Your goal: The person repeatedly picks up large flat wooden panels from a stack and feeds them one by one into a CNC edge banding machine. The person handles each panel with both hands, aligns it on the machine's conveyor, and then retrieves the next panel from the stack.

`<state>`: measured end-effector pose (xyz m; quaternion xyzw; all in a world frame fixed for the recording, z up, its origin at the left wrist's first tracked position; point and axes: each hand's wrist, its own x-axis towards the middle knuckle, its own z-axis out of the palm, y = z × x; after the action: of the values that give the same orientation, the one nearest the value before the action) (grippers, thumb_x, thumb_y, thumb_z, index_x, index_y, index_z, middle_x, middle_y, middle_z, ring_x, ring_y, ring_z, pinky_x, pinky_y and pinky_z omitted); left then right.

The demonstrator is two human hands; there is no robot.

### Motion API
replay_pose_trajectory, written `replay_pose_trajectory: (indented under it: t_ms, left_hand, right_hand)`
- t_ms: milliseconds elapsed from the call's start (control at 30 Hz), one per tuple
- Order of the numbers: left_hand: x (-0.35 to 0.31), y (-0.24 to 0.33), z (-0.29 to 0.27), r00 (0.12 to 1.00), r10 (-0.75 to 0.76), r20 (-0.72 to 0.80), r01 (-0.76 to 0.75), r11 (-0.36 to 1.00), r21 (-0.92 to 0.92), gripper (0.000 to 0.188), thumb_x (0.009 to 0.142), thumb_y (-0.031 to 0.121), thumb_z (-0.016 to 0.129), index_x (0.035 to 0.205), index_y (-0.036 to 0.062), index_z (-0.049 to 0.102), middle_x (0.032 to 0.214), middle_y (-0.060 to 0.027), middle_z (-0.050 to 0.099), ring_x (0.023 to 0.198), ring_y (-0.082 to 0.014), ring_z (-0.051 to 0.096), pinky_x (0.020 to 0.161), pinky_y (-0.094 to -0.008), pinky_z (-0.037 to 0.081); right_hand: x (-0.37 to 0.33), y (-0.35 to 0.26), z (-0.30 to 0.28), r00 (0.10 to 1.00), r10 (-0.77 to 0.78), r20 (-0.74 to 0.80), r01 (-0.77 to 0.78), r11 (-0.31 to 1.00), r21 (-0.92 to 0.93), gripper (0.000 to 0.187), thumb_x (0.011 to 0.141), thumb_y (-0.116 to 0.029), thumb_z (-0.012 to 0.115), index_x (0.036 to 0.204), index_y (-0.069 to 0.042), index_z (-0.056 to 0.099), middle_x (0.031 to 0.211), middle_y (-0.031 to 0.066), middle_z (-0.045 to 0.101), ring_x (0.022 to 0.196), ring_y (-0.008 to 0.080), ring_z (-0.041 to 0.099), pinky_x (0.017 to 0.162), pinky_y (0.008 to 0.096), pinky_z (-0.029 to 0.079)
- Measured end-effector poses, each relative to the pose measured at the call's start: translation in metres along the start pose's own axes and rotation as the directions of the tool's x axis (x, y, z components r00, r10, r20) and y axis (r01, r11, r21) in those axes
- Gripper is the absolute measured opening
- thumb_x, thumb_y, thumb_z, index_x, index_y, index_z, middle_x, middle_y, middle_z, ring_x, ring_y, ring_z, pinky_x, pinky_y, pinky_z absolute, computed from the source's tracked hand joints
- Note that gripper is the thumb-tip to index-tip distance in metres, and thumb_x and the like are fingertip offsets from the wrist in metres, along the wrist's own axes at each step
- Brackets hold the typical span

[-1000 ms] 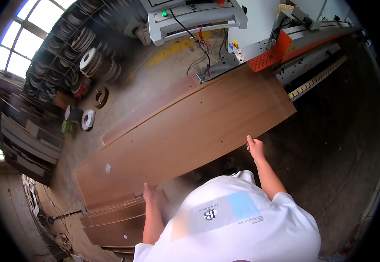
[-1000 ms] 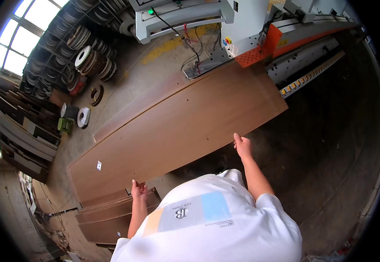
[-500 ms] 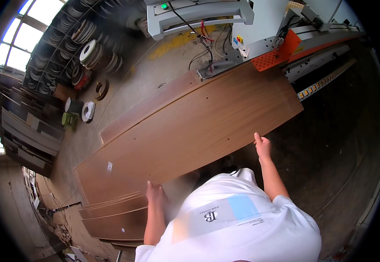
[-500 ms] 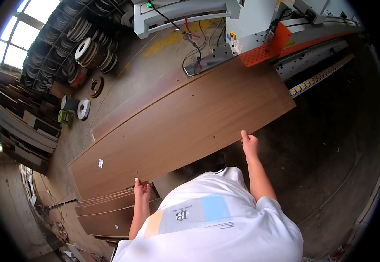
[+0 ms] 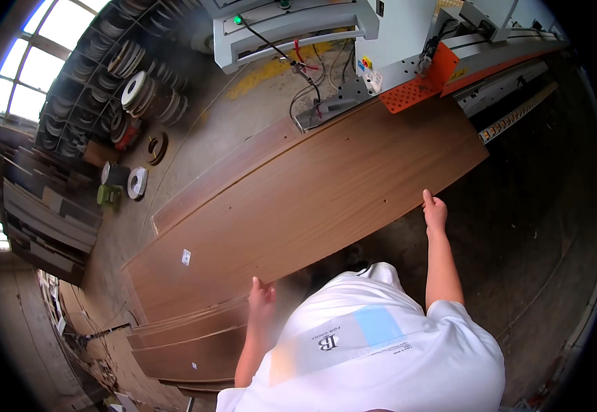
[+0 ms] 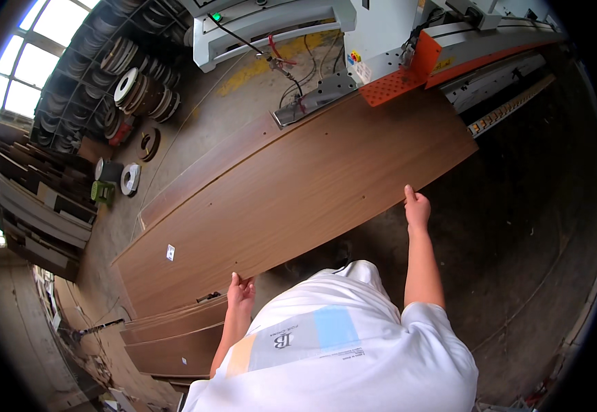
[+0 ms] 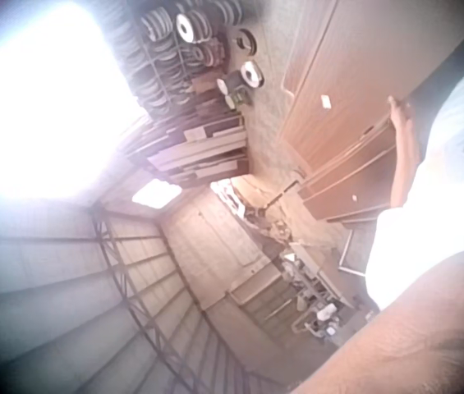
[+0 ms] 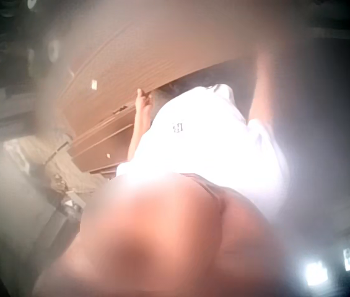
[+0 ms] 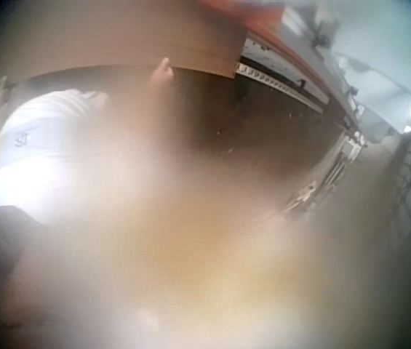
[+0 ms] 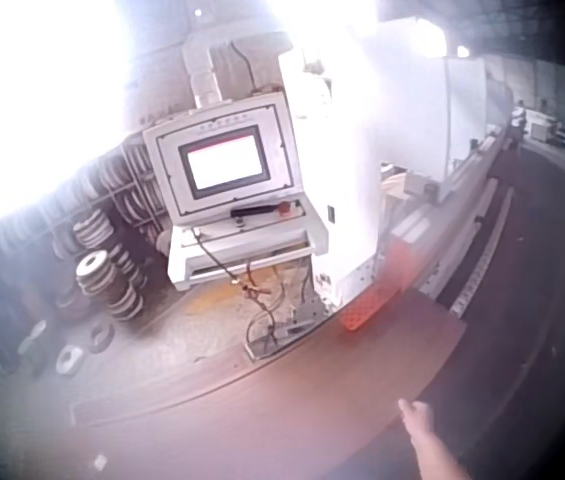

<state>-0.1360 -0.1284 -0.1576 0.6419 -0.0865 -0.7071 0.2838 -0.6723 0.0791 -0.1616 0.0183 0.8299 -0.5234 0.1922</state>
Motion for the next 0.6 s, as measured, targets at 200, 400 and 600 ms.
replay_pose_trajectory:
  t_ms: [200,400,600]
  left_hand:
    - [-0.031,-0.019,0.055,0.993,-0.05,0.105,0.045,0.998,0.053,0.035,0.105,0.038,0.05,0.124,0.0086,0.055,0.117,-0.01,0.068,0.108,-0.0248,0.067,0.062,-0.0255,0.052]
    - [-0.05,-0.034,0.086,0.962,-0.154,0.227,0.114,0.977,0.179,0.035,0.105,0.03,0.049,0.133,0.0094,0.053,0.136,-0.0081,0.059,0.116,-0.0213,0.062,0.078,-0.0302,0.051]
    - [-0.049,-0.038,0.094,0.897,-0.204,0.392,-0.12,0.742,0.66,0.035,0.103,0.032,0.053,0.115,0.0004,0.061,0.086,-0.0107,0.071,0.072,-0.0163,0.066,0.065,-0.0277,0.052]
  right_hand:
    - [0.046,0.004,-0.022,0.996,0.045,-0.08,-0.04,0.997,0.064,0.05,0.095,-0.046,0.066,0.068,-0.004,0.056,0.057,-0.0046,0.042,0.052,0.008,0.038,0.049,0.029,0.031]
    - [0.092,0.013,-0.044,0.974,0.022,-0.226,-0.031,0.999,-0.033,0.058,0.094,-0.052,0.063,0.092,0.005,0.07,0.077,0.0099,0.068,0.07,0.0186,0.059,0.069,0.0353,0.046]
    - [0.089,0.028,-0.037,0.954,0.03,-0.298,-0.038,0.999,-0.02,0.063,0.086,-0.06,0.069,0.07,-0.001,0.058,0.058,0.001,0.046,0.045,0.0142,0.038,0.044,0.0326,0.03]
